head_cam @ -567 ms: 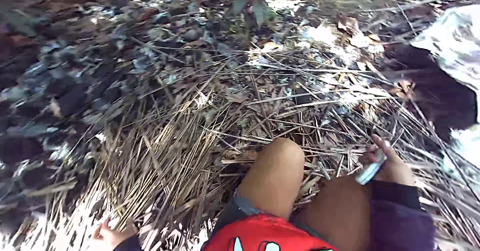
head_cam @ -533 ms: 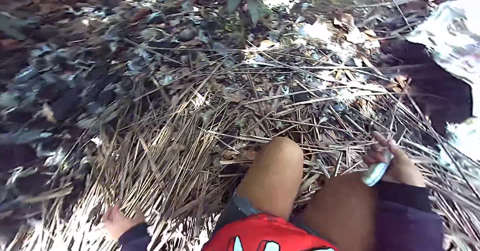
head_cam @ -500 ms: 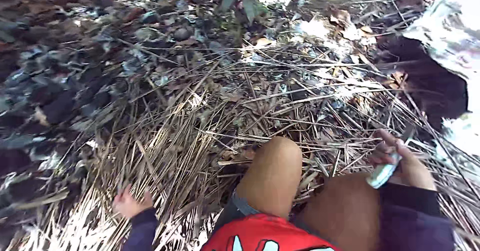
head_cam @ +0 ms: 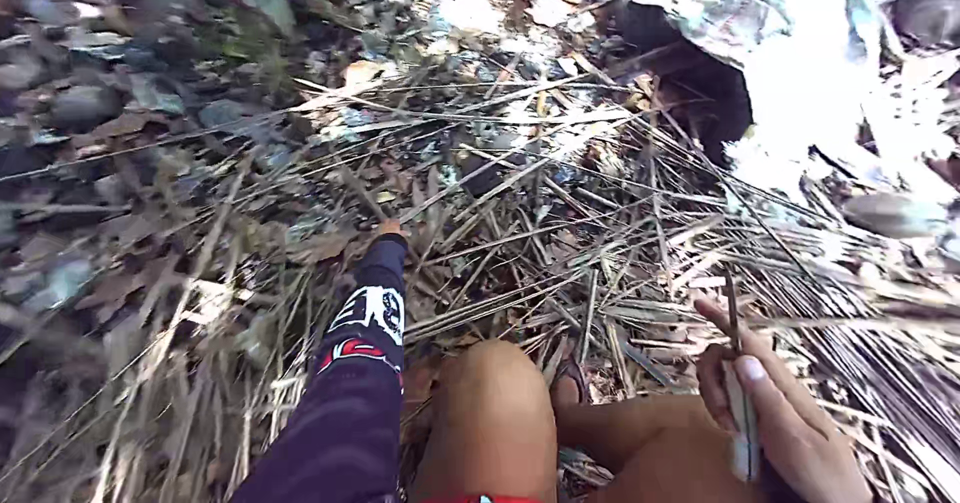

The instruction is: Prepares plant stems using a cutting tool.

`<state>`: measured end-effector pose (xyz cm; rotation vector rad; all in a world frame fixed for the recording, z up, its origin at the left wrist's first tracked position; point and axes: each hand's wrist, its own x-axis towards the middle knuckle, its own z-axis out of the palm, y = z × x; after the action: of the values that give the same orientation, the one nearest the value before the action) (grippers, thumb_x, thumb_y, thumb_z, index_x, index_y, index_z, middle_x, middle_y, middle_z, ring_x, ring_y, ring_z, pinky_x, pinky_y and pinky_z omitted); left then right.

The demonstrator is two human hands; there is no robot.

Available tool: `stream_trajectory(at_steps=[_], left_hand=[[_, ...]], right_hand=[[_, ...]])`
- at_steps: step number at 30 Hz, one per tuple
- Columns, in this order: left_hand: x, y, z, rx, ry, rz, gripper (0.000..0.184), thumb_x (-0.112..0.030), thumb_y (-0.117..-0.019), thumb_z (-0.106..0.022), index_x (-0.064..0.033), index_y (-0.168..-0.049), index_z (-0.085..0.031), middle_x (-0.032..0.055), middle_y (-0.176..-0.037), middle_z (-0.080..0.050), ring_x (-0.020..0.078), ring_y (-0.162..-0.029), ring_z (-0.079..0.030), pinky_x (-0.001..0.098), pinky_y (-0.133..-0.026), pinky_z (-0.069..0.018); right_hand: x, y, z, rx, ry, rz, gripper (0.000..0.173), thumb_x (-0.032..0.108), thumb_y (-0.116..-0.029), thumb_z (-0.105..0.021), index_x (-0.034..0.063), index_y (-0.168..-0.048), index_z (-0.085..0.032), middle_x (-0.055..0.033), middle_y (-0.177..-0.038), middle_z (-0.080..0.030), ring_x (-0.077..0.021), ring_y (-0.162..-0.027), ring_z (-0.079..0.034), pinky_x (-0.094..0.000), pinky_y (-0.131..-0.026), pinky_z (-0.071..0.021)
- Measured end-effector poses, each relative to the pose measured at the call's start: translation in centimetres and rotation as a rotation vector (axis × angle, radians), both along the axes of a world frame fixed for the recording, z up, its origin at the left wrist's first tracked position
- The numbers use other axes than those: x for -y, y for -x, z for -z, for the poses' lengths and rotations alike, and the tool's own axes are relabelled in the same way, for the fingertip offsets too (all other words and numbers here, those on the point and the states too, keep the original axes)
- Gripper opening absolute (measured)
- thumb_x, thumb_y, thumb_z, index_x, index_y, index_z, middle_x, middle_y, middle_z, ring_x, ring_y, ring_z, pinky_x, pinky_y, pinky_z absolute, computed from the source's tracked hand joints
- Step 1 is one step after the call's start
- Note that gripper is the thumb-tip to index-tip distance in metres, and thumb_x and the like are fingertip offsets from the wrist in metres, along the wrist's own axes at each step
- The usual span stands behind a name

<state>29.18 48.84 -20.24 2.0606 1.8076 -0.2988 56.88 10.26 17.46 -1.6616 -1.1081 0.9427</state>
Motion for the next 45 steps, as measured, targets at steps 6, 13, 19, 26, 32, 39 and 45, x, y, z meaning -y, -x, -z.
stream_trajectory(at_steps=[6, 13, 19, 26, 32, 39, 45], left_hand=[[-4.1, -2.8, 0.7, 0.177, 0.197, -0.063, 0.067, -0.028, -0.1022, -0.063, -0.0052, -0.158, -0.035, 0.0277, -0.158, -0.039, 0.0490, -0.151, -0.026, 0.0741, -0.118, -0.0149], [-2.2, -3.8, -3.6, 0.283, 0.098, 0.017, 0.035, -0.016, -0.1075, -0.052, 0.0007, -0.137, -0.061, 0.0346, -0.146, -0.048, 0.0529, -0.135, -0.048, 0.0694, -0.111, -0.0341], [2.5, 7.4, -13.4, 0.445, -0.229, -0.016, 0.034, -0.010, -0.1070, -0.047, 0.0054, -0.134, -0.062, 0.0364, -0.136, -0.056, 0.0561, -0.126, -0.054, 0.0707, -0.105, -0.0390], [12.7, 14.3, -22.6, 0.653, -0.475, -0.081, 0.039, -0.012, -0.1017, -0.046, 0.0103, -0.129, -0.062, 0.0338, -0.115, -0.066, 0.0403, -0.086, -0.068, 0.0556, -0.076, -0.0549], [19.4, 8.9, -30.5, 0.996, -0.250, -0.227, 0.038, -0.012, -0.1022, -0.046, 0.0124, -0.130, -0.055, 0.0096, -0.092, -0.068, 0.0024, -0.063, -0.060, 0.0213, -0.059, -0.0527], [26.5, -1.0, -35.6, 1.212, 0.030, -0.044, 0.026, -0.009, -0.1016, -0.049, 0.0087, -0.117, -0.060, -0.0015, -0.081, -0.067, -0.0007, -0.062, -0.060, 0.0182, -0.059, -0.0523], [28.4, -2.5, -38.1, 1.521, 0.262, -0.005, 0.021, -0.006, -0.1022, -0.048, 0.0004, -0.116, -0.063, -0.0102, -0.068, -0.066, -0.0047, -0.050, -0.056, 0.0110, -0.047, -0.0474]], right_hand=[[0.0, -1.6, 0.5, -0.030, 0.037, 0.038, 0.058, 0.049, -0.1077, -0.040, 0.0094, -0.150, -0.043, 0.0139, -0.073, -0.056, 0.0050, -0.053, -0.048, -0.0120, -0.048, -0.0438], [-2.2, -2.1, 1.2, -0.062, -0.025, 0.021, 0.055, 0.046, -0.1081, -0.042, 0.0109, -0.149, -0.045, 0.0134, -0.074, -0.056, 0.0059, -0.054, -0.048, -0.0114, -0.048, -0.0436], [-3.9, -1.8, 1.5, -0.128, -0.119, -0.037, 0.059, 0.046, -0.1081, -0.042, 0.0061, -0.152, -0.041, 0.0121, -0.079, -0.059, 0.0045, -0.059, -0.052, -0.0123, -0.054, -0.0474], [-5.6, 0.7, 2.2, -0.199, -0.025, -0.146, 0.051, 0.033, -0.1065, -0.040, 0.0019, -0.147, -0.049, 0.0125, -0.070, -0.051, 0.0042, -0.054, -0.045, -0.0138, -0.050, -0.0412], [-6.4, 4.1, 0.5, -0.142, 0.083, -0.391, 0.057, 0.033, -0.1049, -0.045, 0.0040, -0.154, -0.040, 0.0015, -0.080, -0.057, -0.0026, -0.059, -0.047, -0.0219, -0.056, -0.0441], [-7.5, 7.4, -1.2, -0.217, 0.133, -0.616, 0.061, 0.028, -0.1040, -0.051, 0.0034, -0.156, -0.030, 0.0008, -0.080, -0.057, -0.0024, -0.059, -0.049, -0.0211, -0.056, -0.0435], [-5.3, 5.9, -1.3, -0.259, -0.072, -0.681, 0.041, 0.024, -0.1047, -0.047, 0.0027, -0.139, -0.053, 0.0103, -0.072, -0.050, 0.0063, -0.056, -0.042, -0.0127, -0.053, -0.0374]])
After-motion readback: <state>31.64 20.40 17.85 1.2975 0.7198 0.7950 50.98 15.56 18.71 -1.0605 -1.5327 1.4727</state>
